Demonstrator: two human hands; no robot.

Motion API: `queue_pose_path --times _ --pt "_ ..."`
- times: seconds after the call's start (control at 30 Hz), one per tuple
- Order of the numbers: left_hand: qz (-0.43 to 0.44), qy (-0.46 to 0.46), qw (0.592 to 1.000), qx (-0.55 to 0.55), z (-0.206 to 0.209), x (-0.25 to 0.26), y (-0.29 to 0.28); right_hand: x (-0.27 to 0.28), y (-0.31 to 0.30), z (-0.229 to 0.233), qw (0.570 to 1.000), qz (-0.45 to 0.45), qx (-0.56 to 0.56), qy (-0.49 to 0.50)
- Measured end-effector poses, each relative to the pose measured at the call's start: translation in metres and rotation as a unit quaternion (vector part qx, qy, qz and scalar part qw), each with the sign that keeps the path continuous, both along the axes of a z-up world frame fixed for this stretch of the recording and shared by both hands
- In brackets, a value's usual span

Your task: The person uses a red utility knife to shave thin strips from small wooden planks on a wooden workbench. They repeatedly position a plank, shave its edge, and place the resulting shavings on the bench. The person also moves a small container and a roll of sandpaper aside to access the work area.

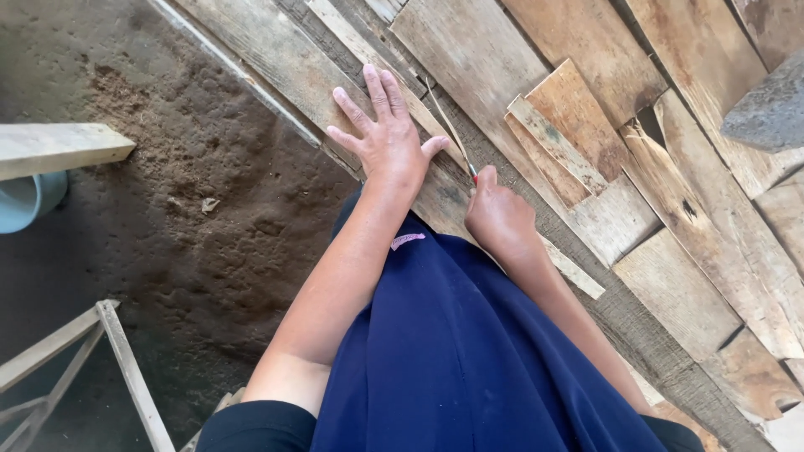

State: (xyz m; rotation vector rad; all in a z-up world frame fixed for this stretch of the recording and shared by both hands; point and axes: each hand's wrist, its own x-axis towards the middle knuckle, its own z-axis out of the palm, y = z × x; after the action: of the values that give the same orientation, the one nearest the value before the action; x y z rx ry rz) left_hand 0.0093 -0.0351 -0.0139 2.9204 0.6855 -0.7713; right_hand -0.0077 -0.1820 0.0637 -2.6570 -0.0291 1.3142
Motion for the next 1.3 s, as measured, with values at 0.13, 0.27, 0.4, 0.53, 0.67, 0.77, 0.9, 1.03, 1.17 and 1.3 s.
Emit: queue_pose_path --times 0.13,0.27,0.4,0.53,0.67,0.77,0.9,1.03,1.17,1.3 --pt "0.001 0.002 1.000 -0.009 0.002 0.004 0.000 -0.008 -0.008 -0.008 1.000 0.002 0.004 -0.010" --pt "0.009 -0.003 1.000 -0.010 0.001 0.005 0.000 -0.015 -0.010 -0.001 1.000 -0.021 -0.002 0.011" --pt "0.046 -0.002 0.990 -0.130 0.041 0.009 0.005 -0.022 -0.010 -0.003 0.999 0.016 -0.034 0.019" --pt "0.029 0.009 0.991 -0.133 0.053 0.009 0.009 -0.033 -0.026 -0.003 0.999 0.012 -0.033 -0.002" --pt "0.005 0.005 0.994 -0.105 0.054 0.016 0.013 -0.050 -0.067 -0.005 0.998 0.022 -0.031 -0.053" --pt "-0.010 0.002 0.997 -0.081 0.032 0.015 0.017 -0.073 -0.102 -0.028 0.992 -0.008 -0.048 -0.113" --pt "-0.042 -0.040 0.997 -0.044 0.001 0.018 0.028 -0.096 -0.139 -0.082 0.960 0.048 -0.102 -0.257" --pt "-0.123 -0.105 0.987 0.016 -0.030 0.023 0.048 -0.088 -0.123 -0.093 0.935 0.029 -0.048 -0.349" --pt "-0.272 -0.203 0.939 -0.051 -0.027 0.033 0.068 -0.069 -0.099 -0.122 0.873 0.074 0.046 -0.480" --pt "-0.371 -0.242 0.891 -0.103 -0.030 0.049 0.081 -0.045 -0.064 -0.110 0.852 0.075 0.103 -0.508"
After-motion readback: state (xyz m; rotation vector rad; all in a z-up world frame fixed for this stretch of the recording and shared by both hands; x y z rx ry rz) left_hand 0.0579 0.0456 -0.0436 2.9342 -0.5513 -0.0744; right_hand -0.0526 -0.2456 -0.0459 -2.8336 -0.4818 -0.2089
